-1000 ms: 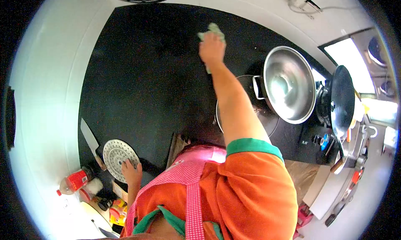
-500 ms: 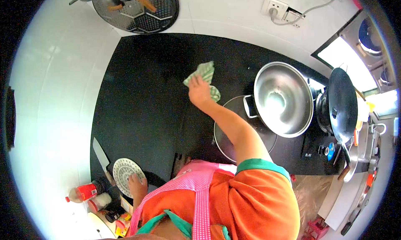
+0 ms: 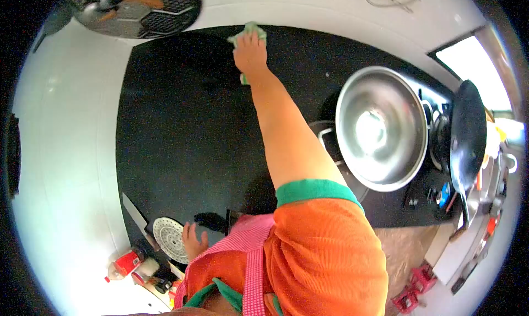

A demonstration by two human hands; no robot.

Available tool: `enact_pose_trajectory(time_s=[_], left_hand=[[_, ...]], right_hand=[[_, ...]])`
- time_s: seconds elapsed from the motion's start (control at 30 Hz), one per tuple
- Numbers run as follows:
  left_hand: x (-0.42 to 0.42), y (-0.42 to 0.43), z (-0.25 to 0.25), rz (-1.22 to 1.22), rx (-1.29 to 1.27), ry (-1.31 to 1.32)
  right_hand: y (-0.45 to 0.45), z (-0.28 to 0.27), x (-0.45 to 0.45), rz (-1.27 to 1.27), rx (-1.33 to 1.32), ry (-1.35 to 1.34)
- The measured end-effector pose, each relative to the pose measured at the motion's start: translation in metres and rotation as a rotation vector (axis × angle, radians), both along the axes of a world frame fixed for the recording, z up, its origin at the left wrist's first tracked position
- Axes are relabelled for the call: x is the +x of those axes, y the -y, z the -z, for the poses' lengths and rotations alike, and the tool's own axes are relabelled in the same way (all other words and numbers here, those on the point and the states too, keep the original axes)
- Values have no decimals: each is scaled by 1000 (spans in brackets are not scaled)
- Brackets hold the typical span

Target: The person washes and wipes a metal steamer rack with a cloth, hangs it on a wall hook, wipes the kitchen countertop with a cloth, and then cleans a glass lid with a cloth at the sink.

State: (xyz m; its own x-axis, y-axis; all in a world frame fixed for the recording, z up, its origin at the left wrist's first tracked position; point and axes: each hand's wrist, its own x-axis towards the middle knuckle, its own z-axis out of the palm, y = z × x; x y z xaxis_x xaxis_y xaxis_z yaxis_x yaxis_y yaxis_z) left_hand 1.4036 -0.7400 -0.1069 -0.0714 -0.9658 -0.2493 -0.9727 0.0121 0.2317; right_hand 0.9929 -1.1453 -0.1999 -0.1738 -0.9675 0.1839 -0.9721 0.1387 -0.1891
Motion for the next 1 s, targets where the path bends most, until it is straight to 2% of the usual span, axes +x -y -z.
enact_pose_trajectory(time_s=[0.03,0.17,0.2,0.3,0.4,0.5,0.53,0.57,0.6,0.7,0.73,0.77,0.83,0.87,0.93,1.0], left_hand=[[2,-1,1,25,5,2],[4,15,10,146,-77,-80],[3,19,10,176,-109,-118],[-6,29,-3,154,-114,-171],[-12,47,-8,221,-204,-302],[-42,68,-25,206,-191,-551],[-51,77,-27,273,-199,-588],[-66,85,-32,344,-222,-676],[-85,88,-43,344,-144,-818],[-137,102,-46,445,124,-1057],[-157,101,-53,478,211,-1090],[-175,101,-58,515,285,-1037],[-210,96,-61,469,424,-1111],[-224,92,-66,433,502,-1119],[-243,92,-69,372,600,-1115],[-261,95,-65,317,645,-1117]], right_hand=[[-9,3,-13,105,-75,-12],[-56,0,-37,404,59,-11],[-71,-7,-38,430,113,21],[-116,6,-20,550,-53,-36],[-152,-9,20,590,97,52],[-202,-12,76,455,53,24],[-223,-13,97,394,-26,16],[-245,-30,114,312,19,31],[-266,-34,131,231,3,85],[-312,-34,159,-3,104,-31],[-318,-20,160,-96,200,20],[-323,-11,159,-127,194,44],[-335,0,156,-189,183,94],[-347,3,155,-168,123,58],[-376,-19,141,-161,-194,129],[-409,-67,114,-179,-279,159]])
